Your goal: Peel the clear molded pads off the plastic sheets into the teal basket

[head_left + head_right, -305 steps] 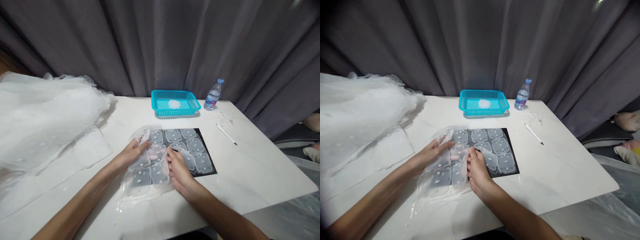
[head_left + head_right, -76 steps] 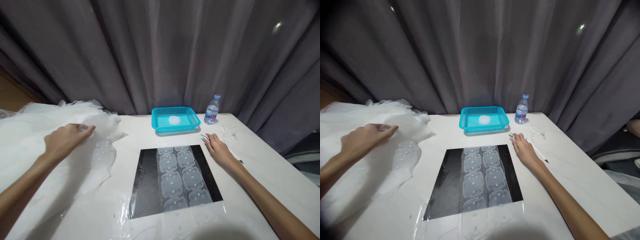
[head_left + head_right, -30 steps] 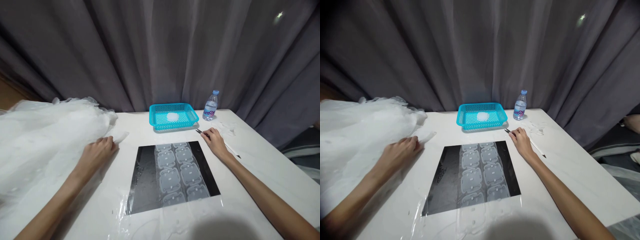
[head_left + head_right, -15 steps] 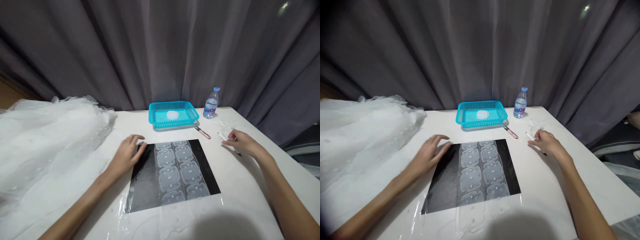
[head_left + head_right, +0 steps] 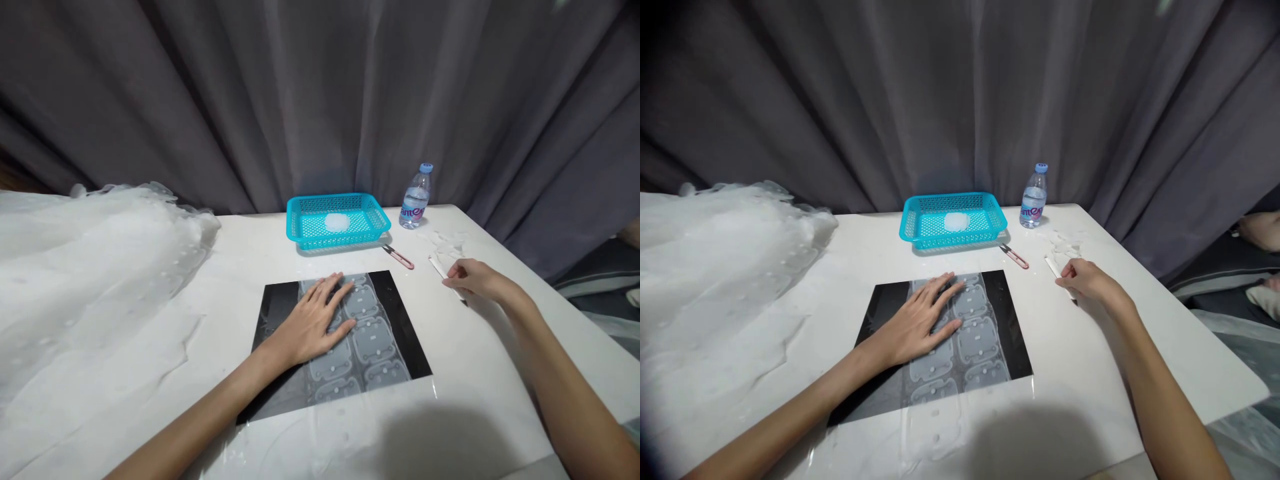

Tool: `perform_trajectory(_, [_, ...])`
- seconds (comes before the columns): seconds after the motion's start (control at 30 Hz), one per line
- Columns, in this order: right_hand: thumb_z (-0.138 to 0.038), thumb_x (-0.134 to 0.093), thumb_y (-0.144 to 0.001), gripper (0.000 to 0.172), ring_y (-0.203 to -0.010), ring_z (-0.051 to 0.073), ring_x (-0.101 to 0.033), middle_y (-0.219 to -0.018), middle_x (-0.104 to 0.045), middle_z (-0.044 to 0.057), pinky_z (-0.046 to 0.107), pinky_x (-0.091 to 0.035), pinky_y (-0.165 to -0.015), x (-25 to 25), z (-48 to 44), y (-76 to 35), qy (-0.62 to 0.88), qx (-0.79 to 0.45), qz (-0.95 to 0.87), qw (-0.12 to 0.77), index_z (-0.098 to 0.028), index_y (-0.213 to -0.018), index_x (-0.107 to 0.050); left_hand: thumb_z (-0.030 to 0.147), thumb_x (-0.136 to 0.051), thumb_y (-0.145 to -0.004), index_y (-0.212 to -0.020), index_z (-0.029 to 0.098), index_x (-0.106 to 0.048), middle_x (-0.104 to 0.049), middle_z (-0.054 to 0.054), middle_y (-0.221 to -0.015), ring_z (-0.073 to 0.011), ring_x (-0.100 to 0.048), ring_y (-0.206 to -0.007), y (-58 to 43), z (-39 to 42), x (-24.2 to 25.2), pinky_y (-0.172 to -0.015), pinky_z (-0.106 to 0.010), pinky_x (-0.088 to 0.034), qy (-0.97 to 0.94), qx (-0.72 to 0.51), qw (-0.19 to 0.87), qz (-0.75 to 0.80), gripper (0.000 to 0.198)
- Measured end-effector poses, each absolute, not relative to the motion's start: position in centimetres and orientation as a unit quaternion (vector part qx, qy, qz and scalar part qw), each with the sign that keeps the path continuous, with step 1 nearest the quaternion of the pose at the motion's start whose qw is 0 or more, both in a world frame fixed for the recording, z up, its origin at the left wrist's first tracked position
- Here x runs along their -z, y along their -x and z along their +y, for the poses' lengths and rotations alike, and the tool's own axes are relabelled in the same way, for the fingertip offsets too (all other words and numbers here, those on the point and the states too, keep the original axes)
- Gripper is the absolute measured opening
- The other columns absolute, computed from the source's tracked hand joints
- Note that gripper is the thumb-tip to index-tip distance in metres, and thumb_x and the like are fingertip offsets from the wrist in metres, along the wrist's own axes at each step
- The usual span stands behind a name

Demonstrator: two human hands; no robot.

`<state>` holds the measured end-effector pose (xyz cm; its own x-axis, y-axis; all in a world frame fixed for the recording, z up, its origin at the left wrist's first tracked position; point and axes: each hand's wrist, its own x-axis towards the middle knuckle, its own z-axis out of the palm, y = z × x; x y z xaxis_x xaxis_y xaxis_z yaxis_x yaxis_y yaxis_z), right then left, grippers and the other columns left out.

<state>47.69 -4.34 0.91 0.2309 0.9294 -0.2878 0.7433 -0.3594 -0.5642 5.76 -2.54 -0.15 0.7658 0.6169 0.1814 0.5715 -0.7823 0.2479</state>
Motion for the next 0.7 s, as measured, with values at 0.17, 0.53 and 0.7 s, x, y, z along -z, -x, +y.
perform_trajectory(0.17, [-0.049,-0.076,-0.073,0.039,-0.047,0.012,-0.047,-0.047,-0.052,-0.004,0.028,-0.039,-0.057,-2.4,-4.9,-47.0,0.713,-0.387,-0.567,0.144,-0.022,-0.063,-0.051,0.053,-0.043,-0.110,-0.162,0.038,-0.040,-0.030,-0.008,-0.174,-0.0345,-0.030,-0.160,-5.5,-4.2,-0.4,-0.127,-0.060,-0.031,-0.954,-0.094,0.084,0.273,0.055])
perform_trajectory(0.53, [-0.061,-0.080,-0.083,0.048,-0.059,0.018,-0.072,-0.074,-0.069,0.000,0.030,-0.061,-0.059,-6.1,-6.3,-42.1,0.555,-0.474,-0.573,0.374,-0.022,-0.089,-0.053,0.057,-0.050,-0.106,-0.167,0.043,-0.025,-0.024,-0.007,-0.176,-0.0367,-0.030,-0.159,-3.3,-8.6,-1.2,-0.125,-0.061,-0.033,-0.964,-0.058,0.113,0.235,0.067])
perform_trajectory(0.7, [-0.056,-0.067,-0.097,0.039,-0.079,0.020,-0.078,-0.109,-0.074,0.008,0.040,-0.069,-0.076,-5.4,-6.5,-38.9,0.477,-0.499,-0.608,0.391,-0.020,-0.113,-0.070,0.059,-0.052,-0.104,-0.159,0.041,-0.043,-0.038,-0.008,-0.170,-0.0365,-0.043,-0.152,-3.6,-8.1,-1.9,-0.120,-0.059,-0.042,-0.944,-0.081,0.168,0.272,0.059])
